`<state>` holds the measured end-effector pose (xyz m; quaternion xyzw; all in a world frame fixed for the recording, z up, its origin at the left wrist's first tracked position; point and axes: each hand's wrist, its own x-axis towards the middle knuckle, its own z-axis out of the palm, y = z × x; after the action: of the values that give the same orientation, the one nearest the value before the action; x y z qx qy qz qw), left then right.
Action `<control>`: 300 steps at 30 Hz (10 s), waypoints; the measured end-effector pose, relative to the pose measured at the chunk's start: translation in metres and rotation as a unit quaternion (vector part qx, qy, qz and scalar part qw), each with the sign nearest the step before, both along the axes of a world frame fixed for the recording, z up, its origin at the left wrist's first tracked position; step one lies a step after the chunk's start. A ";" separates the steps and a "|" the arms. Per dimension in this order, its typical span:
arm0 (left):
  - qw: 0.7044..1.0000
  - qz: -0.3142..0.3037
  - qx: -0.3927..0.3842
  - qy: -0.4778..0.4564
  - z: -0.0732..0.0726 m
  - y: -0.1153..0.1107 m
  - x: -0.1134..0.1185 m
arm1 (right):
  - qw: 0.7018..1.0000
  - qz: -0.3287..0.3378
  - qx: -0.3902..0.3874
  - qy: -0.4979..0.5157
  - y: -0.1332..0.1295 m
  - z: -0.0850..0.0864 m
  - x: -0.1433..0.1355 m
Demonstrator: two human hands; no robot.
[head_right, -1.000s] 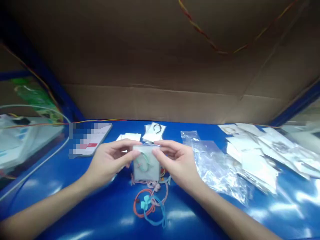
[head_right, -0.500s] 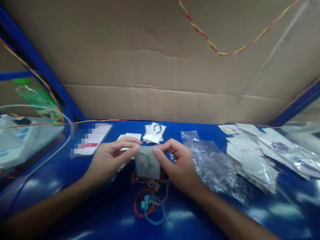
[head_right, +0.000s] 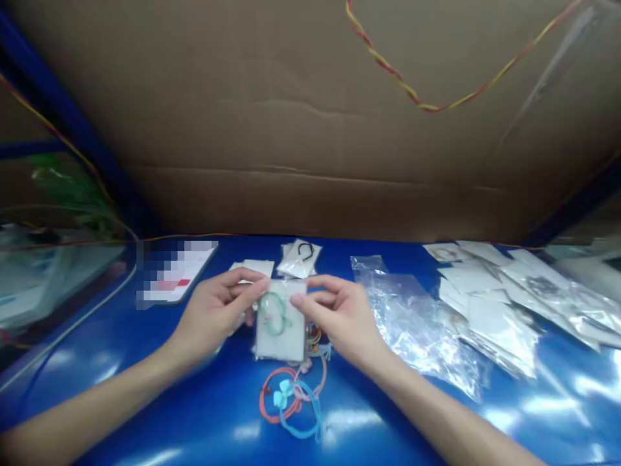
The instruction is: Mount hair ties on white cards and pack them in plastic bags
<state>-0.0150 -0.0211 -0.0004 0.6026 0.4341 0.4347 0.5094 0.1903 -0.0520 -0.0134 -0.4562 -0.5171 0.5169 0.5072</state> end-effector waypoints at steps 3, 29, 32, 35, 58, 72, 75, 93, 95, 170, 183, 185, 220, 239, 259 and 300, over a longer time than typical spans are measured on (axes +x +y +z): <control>0.999 -0.013 -0.005 -0.041 0.000 -0.001 0.001 | 1.000 0.013 -0.005 0.001 0.001 -0.002 -0.001; 0.991 0.062 -0.016 -0.120 -0.004 0.010 -0.003 | 0.995 0.064 -0.007 -0.078 0.007 0.003 0.007; 0.991 0.068 -0.013 -0.115 -0.005 0.010 -0.003 | 0.994 0.080 -0.029 -0.067 0.007 0.005 0.008; 0.991 0.077 -0.010 -0.111 -0.005 0.010 -0.003 | 0.983 0.153 -0.057 -0.083 0.004 0.009 0.008; 0.889 -0.203 0.300 0.281 -0.013 -0.009 -0.001 | 0.989 -0.053 -0.005 -0.136 0.049 -0.004 0.029; 0.863 -0.193 0.327 0.332 -0.016 -0.006 -0.003 | 0.930 -0.067 0.123 -0.341 0.037 -0.007 0.019; 0.862 -0.177 0.338 0.334 -0.016 -0.005 -0.003 | 0.871 -0.037 0.249 -0.422 0.036 -0.013 0.017; 0.860 -0.194 0.329 0.339 -0.016 -0.006 -0.001 | 0.794 0.002 0.319 -0.517 0.050 -0.021 0.014; 0.859 -0.193 0.330 0.341 -0.017 -0.006 -0.001 | 0.788 -0.003 0.322 -0.524 0.049 -0.020 0.014; 0.740 -0.017 0.266 0.617 -0.019 0.033 -0.032 | 0.702 0.023 0.142 -0.698 0.026 0.025 0.081; 0.739 -0.003 0.277 0.613 -0.019 0.032 -0.030 | 0.737 0.069 0.165 -0.652 0.027 0.021 0.078; 0.740 0.007 0.285 0.610 -0.021 0.032 -0.030 | 0.749 0.064 0.188 -0.633 0.028 0.024 0.076; 0.899 0.067 0.371 0.224 -0.013 0.005 -0.010 | 0.805 0.099 0.187 -0.554 0.020 0.024 0.063; 0.957 0.058 0.263 0.109 -0.013 0.002 -0.007 | 0.907 0.016 0.181 -0.380 -0.010 0.031 0.023; 0.855 -0.010 0.502 0.132 -0.003 0.013 -0.022 | 0.993 0.092 -0.040 -0.058 -0.006 0.025 0.003; 0.789 0.177 0.407 0.425 0.001 0.041 -0.036 | 0.991 0.001 -0.060 0.117 0.005 0.007 0.005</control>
<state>-0.0510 0.0200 0.0009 0.7904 0.4889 0.3539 -0.1045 0.1956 -0.0470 -0.0060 -0.4220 -0.4224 0.5974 0.5354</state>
